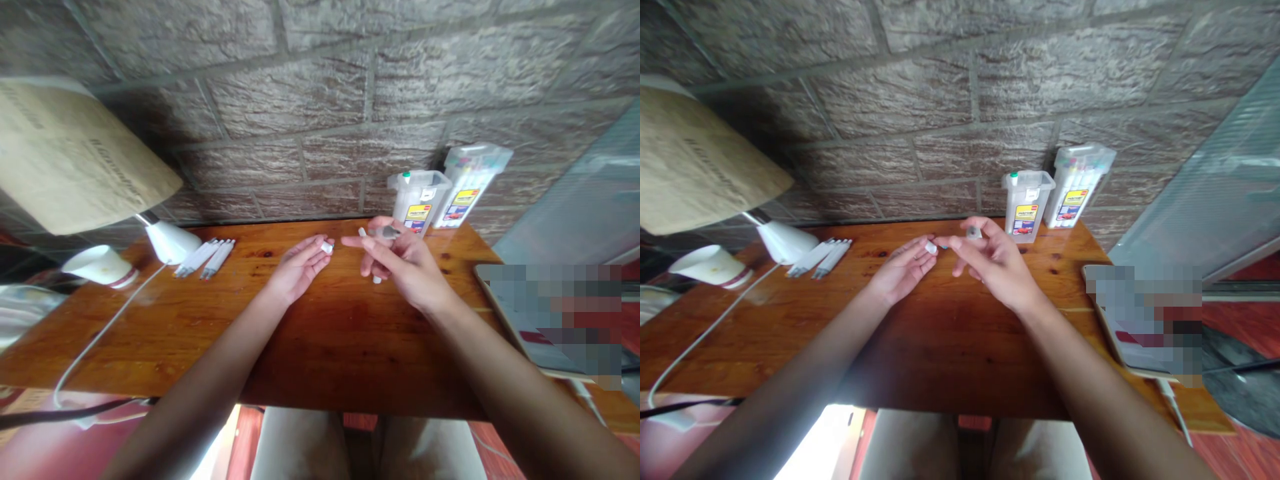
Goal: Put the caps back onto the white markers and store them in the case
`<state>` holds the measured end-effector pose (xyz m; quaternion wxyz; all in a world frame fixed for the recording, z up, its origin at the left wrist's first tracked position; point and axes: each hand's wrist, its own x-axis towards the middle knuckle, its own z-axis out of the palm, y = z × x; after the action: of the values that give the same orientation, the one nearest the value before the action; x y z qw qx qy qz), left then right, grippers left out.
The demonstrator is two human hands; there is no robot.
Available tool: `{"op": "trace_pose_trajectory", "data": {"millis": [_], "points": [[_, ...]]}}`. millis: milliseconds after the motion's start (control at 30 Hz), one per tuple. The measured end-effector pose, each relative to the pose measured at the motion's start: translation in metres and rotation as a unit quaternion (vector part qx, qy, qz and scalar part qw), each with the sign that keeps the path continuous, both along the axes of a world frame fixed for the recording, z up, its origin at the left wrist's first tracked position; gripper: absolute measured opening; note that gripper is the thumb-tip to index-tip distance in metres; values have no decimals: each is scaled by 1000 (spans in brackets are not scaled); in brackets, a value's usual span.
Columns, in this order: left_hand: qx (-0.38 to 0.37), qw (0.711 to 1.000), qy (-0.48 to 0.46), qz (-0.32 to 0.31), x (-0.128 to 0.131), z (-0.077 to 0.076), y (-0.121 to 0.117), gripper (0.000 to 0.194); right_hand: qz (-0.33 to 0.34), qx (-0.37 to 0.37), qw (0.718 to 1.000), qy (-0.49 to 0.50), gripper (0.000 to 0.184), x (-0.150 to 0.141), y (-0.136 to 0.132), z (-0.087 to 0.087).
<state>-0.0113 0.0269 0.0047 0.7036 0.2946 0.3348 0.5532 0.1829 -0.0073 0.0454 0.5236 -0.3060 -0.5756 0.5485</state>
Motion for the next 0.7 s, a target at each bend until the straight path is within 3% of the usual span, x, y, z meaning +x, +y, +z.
{"op": "trace_pose_trajectory", "data": {"millis": [267,700], "points": [[15,999,13,-26,1,-1,-2,13,-125,44,987,-95,39,-1,1,-6],[34,999,-6,-34,4,-4,-3,21,-93,113,971,-187,39,-5,0,-12]]}}
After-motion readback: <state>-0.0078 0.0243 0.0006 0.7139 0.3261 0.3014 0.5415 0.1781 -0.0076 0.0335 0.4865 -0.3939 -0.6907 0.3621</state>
